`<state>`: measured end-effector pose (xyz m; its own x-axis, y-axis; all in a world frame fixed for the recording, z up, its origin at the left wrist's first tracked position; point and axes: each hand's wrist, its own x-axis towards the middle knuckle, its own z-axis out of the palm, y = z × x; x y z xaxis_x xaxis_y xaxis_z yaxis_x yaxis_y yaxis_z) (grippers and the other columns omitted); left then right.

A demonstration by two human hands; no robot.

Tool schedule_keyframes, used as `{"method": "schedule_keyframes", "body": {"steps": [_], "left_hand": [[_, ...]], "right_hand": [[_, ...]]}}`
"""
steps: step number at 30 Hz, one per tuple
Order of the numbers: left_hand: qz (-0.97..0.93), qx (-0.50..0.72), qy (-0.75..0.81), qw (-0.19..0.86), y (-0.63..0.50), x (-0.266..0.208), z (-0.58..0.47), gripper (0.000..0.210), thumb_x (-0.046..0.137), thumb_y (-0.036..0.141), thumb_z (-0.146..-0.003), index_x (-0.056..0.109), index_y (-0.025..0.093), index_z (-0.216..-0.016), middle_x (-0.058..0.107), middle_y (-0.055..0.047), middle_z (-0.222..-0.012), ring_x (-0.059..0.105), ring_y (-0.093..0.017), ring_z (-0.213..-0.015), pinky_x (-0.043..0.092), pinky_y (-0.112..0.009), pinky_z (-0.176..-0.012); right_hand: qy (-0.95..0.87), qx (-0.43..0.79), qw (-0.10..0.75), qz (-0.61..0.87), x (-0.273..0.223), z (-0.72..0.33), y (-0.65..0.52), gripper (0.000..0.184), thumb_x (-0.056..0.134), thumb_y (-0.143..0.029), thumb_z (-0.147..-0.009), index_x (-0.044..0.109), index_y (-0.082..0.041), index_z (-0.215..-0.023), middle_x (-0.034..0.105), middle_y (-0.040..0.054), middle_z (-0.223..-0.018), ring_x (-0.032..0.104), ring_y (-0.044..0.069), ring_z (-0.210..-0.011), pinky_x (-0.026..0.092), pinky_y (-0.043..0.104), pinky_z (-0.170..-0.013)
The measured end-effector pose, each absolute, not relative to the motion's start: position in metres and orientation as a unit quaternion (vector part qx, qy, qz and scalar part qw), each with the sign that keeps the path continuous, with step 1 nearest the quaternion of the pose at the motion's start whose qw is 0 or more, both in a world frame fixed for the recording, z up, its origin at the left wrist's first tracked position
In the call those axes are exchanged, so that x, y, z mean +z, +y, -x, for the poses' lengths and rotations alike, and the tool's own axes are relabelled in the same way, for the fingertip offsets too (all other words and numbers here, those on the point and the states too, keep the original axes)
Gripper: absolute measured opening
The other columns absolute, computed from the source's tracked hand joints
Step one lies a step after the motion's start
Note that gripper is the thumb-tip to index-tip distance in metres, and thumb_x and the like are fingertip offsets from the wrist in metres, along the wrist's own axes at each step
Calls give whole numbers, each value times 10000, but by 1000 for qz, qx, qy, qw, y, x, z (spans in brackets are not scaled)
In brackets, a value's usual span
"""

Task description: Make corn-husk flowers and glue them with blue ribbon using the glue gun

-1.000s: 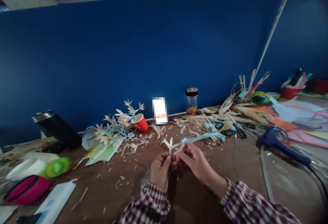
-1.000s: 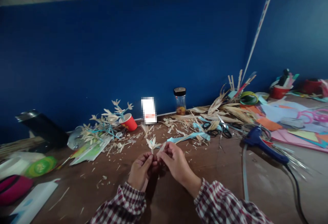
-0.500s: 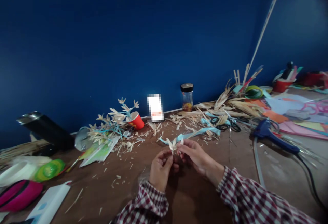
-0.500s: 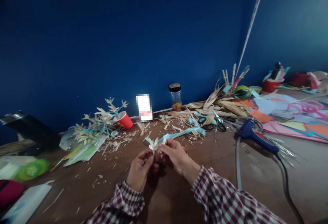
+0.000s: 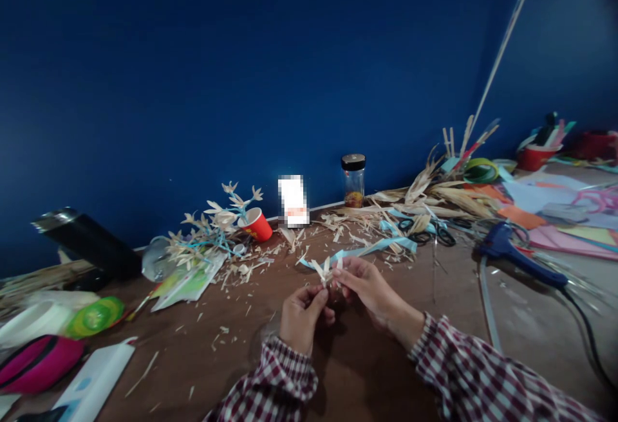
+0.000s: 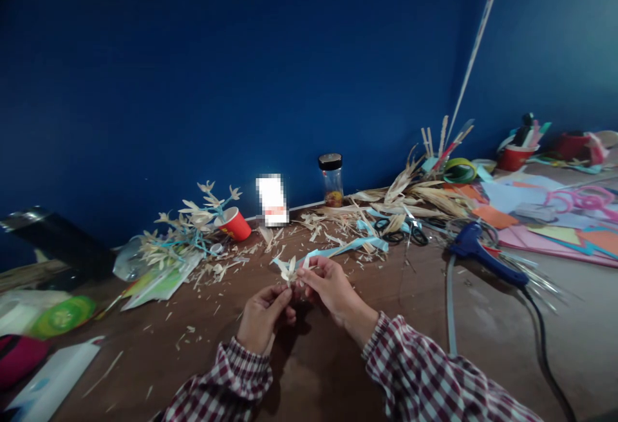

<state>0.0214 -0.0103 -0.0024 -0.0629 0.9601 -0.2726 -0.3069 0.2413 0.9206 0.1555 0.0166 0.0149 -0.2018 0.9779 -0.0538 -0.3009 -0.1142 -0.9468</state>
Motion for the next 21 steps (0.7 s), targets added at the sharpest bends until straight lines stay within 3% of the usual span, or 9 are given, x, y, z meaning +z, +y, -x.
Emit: {"method": "schedule_keyframes", "body": {"steps": [6,13,21], "left_hand": [[-247,560,508,606,-9,5,-22,278,745,300,-520,617,126,-696,627,0,-596,536,-62,-447,474,-177,-441],[-277,545,487,624,-6,-2,-18,288,729,299,-555,637,113,-755,620,-3,-565,528,-69,-439,454,-181,-434],[-260,552,471,637,-7,1,-20,218,737,268,-547,637,109,-658,613,4,-559,533,-59,-474,445,-158,-462]], "right_hand": [[-434,615,523,401,19,-160,20,233,638,-381,-670,560,-168,-722,581,-8,-635,541,114,-577,445,227,-560],[-570,515,502,397,36,-165,13,140,590,-317,-720,560,-181,-731,591,-10,-680,538,121,-646,424,233,-609],[-608,446,528,390,51,-178,8,129,570,-319,-749,527,-199,-763,555,1,-699,518,130,-653,416,230,-583]]}}
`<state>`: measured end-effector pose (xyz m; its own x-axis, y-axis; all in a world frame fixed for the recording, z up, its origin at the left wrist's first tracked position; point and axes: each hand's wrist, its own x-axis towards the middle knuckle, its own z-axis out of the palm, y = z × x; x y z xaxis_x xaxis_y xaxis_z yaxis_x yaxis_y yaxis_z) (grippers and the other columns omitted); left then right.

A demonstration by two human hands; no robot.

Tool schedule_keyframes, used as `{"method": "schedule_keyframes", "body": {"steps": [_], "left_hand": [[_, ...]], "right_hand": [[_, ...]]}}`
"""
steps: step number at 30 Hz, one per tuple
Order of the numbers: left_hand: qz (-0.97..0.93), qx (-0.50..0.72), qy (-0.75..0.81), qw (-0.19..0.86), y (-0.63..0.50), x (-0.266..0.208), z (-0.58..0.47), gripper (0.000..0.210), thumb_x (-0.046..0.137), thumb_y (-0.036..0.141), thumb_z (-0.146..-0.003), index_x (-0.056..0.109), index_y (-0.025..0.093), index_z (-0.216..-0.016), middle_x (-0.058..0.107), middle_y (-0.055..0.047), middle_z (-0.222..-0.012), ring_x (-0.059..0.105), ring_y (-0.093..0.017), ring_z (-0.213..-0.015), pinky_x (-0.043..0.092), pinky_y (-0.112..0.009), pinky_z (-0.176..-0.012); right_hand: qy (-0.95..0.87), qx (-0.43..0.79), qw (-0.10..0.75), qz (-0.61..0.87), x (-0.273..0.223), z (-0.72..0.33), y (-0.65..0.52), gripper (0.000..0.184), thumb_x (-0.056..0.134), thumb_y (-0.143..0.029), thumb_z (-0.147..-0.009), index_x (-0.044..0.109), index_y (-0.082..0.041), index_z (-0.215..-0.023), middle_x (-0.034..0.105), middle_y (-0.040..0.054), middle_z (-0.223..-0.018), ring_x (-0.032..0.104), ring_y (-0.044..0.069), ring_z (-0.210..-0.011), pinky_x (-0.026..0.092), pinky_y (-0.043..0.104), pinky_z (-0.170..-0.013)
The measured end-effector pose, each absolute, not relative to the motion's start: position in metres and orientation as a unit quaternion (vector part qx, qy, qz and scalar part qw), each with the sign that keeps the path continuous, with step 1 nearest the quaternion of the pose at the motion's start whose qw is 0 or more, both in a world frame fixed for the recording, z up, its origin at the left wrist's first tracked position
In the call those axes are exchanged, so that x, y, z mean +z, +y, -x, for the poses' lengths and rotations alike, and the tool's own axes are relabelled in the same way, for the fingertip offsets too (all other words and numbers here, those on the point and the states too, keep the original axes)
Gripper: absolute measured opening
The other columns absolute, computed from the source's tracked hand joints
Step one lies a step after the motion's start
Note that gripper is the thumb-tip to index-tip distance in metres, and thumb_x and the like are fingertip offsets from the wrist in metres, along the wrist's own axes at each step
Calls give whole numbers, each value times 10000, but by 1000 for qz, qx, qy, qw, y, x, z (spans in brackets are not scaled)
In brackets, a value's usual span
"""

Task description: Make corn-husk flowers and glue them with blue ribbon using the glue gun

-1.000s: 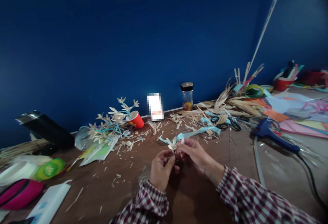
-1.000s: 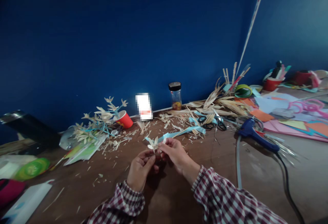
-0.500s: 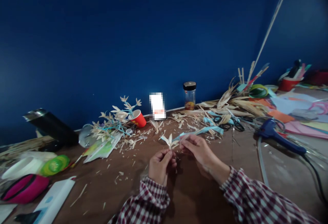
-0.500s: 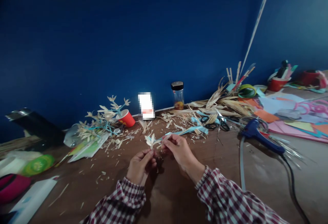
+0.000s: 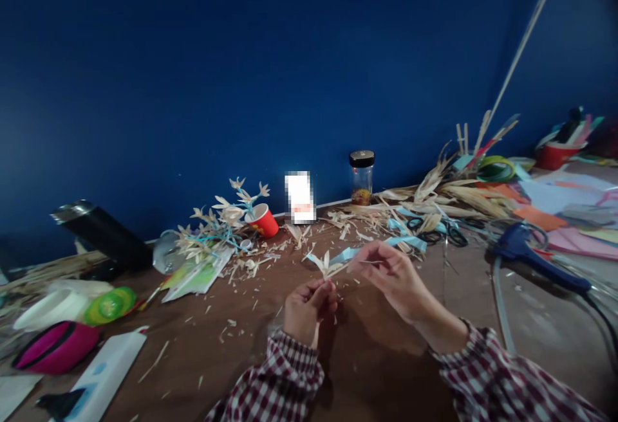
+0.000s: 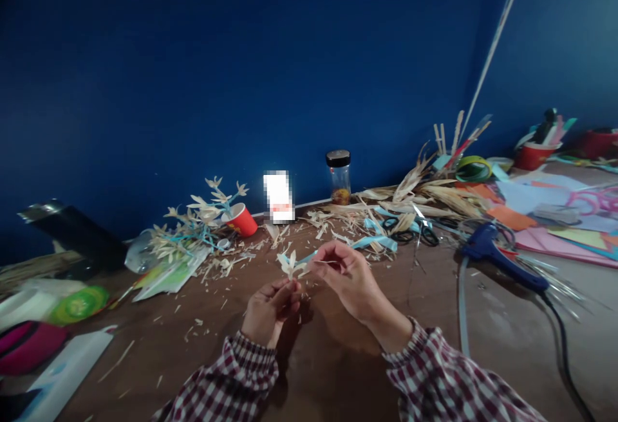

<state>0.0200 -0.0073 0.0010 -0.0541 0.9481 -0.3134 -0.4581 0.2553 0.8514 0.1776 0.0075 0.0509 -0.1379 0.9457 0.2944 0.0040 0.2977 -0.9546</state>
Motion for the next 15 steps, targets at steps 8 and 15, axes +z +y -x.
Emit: {"method": "schedule_keyframes", "body": {"steps": [8,15], "left_hand": [[-297,535,491,620,-9,-6,-21,257,727,265,-555,640,133,-758,653,-9,-589,572,-102,-464,464,-202,-453],[-303,520,523,603,-10,-4,-23,332,724,269,-551,644,109,-830,656,-18,-584,576,-115,-443,471,-221,-435]], "right_hand": [[-669,381,476,424,29,-159,6,77,559,-251,-749,598,-185,-751,558,45,-1007,512,172,-945,386,284,-833],[-632,495,455,385,22,-158,8,103,528,-250,-780,571,-162,-750,602,1,-700,550,122,-638,426,218,-594]]}}
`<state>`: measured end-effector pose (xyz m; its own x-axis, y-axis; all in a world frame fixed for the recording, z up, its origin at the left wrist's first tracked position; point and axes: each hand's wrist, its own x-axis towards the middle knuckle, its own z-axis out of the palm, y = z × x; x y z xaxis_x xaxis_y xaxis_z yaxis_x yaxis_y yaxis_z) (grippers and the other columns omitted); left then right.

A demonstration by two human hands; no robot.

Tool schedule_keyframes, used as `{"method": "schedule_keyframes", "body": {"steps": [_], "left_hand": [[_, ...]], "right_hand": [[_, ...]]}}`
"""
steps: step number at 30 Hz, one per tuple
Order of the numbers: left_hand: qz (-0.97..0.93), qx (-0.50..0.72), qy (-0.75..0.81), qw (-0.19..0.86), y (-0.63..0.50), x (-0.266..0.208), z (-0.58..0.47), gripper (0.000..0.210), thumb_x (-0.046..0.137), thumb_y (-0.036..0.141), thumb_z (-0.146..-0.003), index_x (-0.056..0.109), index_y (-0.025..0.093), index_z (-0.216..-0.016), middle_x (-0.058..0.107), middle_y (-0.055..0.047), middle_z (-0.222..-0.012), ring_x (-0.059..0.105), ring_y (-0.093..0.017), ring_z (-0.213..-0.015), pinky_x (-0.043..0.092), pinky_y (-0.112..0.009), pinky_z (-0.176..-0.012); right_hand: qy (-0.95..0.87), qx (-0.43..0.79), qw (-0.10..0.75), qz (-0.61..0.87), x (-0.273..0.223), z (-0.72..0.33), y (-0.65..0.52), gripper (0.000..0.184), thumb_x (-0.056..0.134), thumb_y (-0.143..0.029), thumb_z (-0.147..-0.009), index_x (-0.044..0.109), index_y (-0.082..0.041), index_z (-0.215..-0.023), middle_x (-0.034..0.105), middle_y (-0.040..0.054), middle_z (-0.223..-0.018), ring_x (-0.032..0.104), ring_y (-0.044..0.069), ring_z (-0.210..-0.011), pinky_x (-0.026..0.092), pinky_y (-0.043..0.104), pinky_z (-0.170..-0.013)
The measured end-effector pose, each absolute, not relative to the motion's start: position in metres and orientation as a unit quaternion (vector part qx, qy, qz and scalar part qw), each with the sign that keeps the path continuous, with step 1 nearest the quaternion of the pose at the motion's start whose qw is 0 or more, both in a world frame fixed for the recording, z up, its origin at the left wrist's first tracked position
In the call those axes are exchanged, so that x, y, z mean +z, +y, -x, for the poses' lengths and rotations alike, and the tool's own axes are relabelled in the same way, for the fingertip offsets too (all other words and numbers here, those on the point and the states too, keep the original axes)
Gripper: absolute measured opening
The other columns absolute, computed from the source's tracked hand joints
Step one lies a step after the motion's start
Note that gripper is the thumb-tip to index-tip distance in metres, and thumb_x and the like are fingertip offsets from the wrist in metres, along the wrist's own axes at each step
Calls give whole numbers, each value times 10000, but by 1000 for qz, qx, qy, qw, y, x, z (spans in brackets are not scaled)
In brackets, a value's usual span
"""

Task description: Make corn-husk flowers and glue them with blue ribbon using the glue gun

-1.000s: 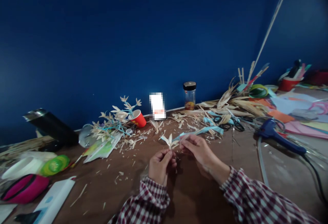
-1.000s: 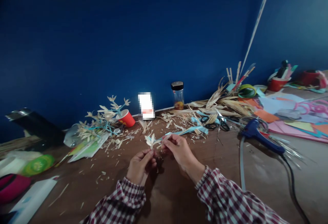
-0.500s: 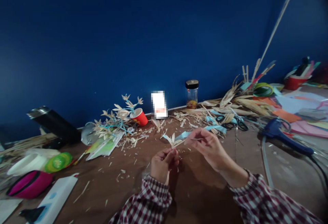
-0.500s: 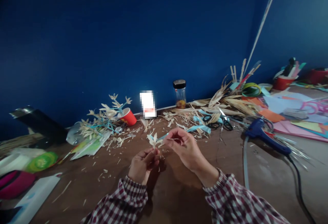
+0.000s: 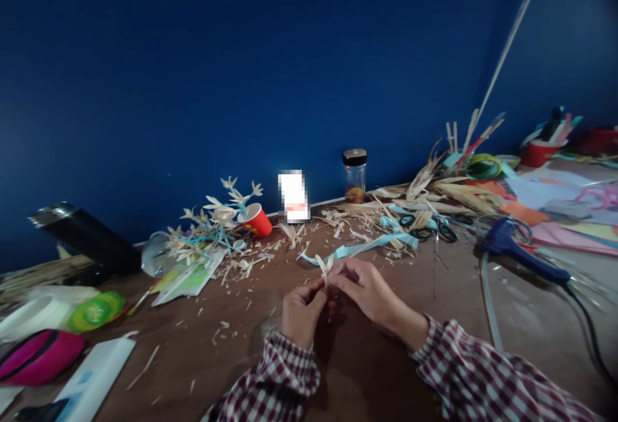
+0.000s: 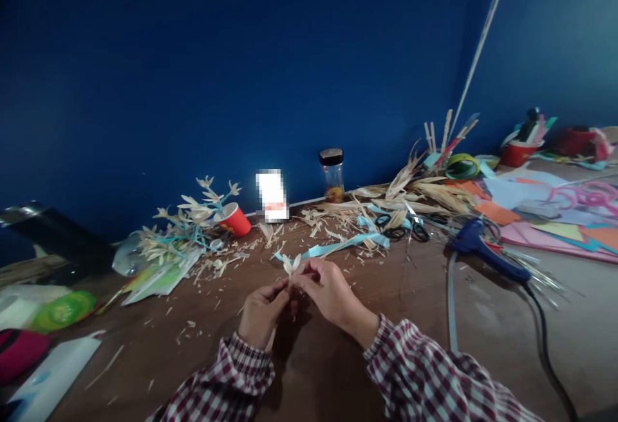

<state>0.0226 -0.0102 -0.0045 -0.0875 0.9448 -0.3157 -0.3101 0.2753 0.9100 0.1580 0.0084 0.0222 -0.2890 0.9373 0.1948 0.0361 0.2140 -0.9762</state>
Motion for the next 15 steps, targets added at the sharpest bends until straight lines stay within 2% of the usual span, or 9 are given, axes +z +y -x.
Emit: {"method": "schedule_keyframes", "body": {"steps": [8,15], "left_hand": [[-331,519,512,599,-10,-6,-21,291,718,278,-554,662,111,-786,655,-20,-612,546,-89,-419,467,-212,-428],[-319,512,496,624,-10,-6,-20,241,703,264,-584,678,132,-784,669,-17,-607,581,-101,-473,474,-207,-486]], "right_hand": [[-633,458,466,414,21,-159,11,85,564,-240,-751,582,-161,-727,612,1,-706,547,128,-661,420,224,-612],[-644,448,463,414,19,-160,12,61,554,-207,-748,587,-163,-723,619,2,-708,555,127,-664,424,229,-629]]}}
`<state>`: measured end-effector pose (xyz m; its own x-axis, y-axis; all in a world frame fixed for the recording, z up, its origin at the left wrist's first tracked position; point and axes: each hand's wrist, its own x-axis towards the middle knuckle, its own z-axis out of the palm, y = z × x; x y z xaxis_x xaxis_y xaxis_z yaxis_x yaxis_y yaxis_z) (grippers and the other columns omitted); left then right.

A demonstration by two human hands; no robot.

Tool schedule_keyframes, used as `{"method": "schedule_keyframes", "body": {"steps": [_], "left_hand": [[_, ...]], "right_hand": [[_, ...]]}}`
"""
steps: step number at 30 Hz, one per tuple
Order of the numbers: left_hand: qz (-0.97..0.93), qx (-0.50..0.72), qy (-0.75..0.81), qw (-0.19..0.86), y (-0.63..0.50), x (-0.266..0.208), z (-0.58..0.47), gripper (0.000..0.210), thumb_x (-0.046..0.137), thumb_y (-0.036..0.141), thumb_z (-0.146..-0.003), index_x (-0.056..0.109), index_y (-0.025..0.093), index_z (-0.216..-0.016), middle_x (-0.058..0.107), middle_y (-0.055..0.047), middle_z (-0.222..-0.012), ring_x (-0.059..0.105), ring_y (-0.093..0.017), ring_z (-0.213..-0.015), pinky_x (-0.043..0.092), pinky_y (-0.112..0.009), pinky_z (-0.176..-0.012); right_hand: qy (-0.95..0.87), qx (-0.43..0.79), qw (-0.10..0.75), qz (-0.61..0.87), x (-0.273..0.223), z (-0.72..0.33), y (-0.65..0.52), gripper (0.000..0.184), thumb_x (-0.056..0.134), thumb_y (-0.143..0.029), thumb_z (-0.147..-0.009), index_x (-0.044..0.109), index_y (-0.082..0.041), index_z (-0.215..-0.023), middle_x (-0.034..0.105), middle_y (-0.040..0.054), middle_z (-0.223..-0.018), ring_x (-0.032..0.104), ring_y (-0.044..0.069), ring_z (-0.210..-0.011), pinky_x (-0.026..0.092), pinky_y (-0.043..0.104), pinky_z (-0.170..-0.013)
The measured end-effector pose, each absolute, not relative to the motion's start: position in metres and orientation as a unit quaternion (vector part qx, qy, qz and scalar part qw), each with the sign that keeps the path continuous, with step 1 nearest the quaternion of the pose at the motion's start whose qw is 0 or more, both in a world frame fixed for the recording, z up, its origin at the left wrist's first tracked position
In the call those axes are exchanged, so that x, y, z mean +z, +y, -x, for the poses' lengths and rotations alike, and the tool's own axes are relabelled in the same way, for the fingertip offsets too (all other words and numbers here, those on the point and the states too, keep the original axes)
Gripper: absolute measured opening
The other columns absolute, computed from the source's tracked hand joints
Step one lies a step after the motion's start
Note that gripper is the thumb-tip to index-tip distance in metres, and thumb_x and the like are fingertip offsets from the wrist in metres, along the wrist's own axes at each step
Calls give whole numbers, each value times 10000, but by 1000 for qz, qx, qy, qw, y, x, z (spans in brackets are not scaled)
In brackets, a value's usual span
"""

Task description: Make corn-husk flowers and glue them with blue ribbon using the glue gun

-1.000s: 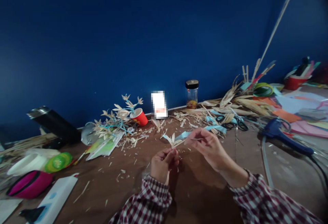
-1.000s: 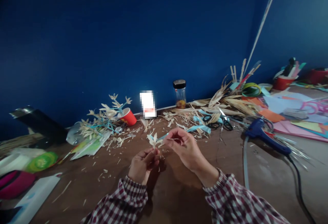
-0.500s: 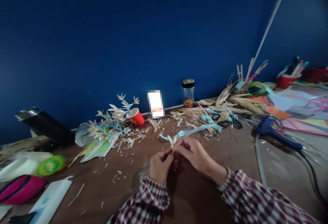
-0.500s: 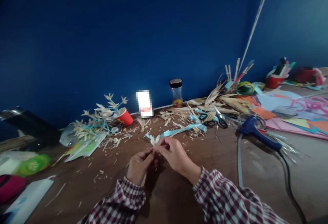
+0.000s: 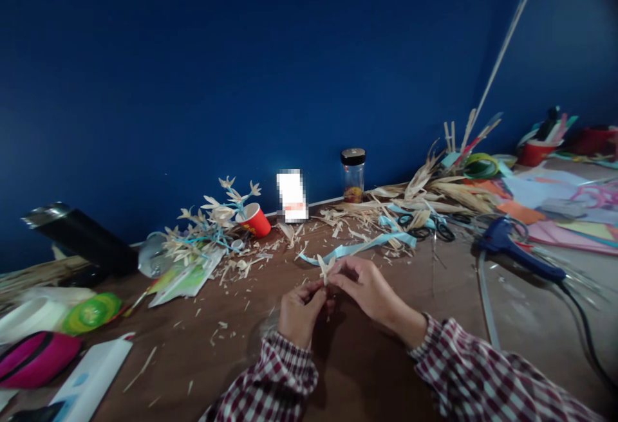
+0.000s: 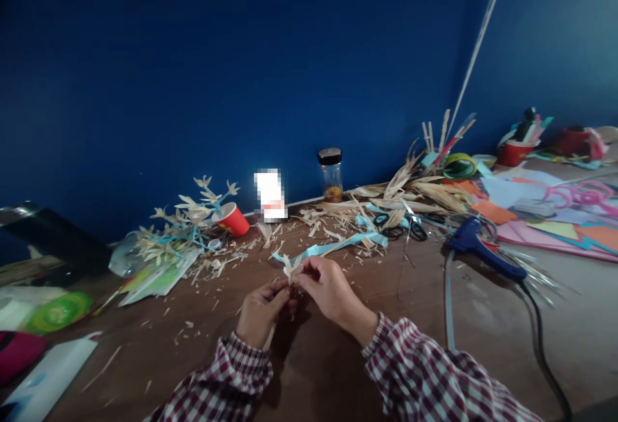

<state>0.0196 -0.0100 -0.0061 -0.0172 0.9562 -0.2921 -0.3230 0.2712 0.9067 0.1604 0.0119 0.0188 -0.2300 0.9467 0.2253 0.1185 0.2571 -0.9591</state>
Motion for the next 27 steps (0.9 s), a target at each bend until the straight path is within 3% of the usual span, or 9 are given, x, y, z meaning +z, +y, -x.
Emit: {"method": "schedule_keyframes", "body": {"steps": [8,27], "left_hand": [[-321,526,469,633,-9,-7,-19,217,708,240,-585,696,131,-772,684,-32,-633,608,-117,-555,478,-200,-547],[-325,513,525,595,-10,-4,-21,276,707,354,-566,663,116,-697,634,1,-518,552,-108,-427,459,-208,-432]], "right_hand": [[-632,455,456,431,16,-160,11,65,566,-223,-733,585,-161,-727,624,7,-718,557,132,-661,428,231,-618],[-630,449,459,436,18,-157,11,86,571,-246,-728,561,-161,-733,600,-2,-694,551,129,-664,429,227,-615]]}}
